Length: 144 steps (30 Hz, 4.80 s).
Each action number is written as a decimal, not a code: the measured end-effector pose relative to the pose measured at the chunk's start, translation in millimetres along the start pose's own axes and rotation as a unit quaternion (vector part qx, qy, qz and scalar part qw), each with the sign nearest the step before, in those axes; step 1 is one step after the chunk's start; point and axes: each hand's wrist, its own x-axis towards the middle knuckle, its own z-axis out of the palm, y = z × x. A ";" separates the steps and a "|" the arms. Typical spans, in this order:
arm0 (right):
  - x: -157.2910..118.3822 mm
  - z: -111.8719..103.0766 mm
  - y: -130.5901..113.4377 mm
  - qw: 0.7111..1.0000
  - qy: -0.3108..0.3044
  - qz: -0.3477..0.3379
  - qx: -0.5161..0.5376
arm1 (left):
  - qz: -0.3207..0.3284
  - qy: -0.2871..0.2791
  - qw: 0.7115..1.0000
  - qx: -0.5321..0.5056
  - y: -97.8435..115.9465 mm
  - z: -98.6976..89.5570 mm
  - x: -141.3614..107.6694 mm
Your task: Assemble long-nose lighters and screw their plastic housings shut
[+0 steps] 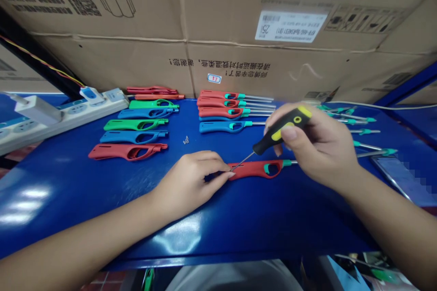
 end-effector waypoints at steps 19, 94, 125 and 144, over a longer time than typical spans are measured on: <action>-11.9 26.8 4.4 0.997 0.002 -0.032 0.064 | -0.072 -0.027 0.991 -0.106 2.8 11.9 -1.8; -16.7 37.9 17.3 0.991 -0.033 -0.121 -0.049 | 0.001 -0.087 0.994 0.072 -9.5 16.7 -2.1; -8.4 17.1 0.4 0.990 -0.024 -0.084 -0.112 | 0.004 -0.085 0.995 0.052 -8.3 17.5 -1.3; -6.8 13.5 1.2 0.975 0.006 -0.155 -0.157 | 0.016 -0.086 0.995 0.047 -9.5 17.2 0.1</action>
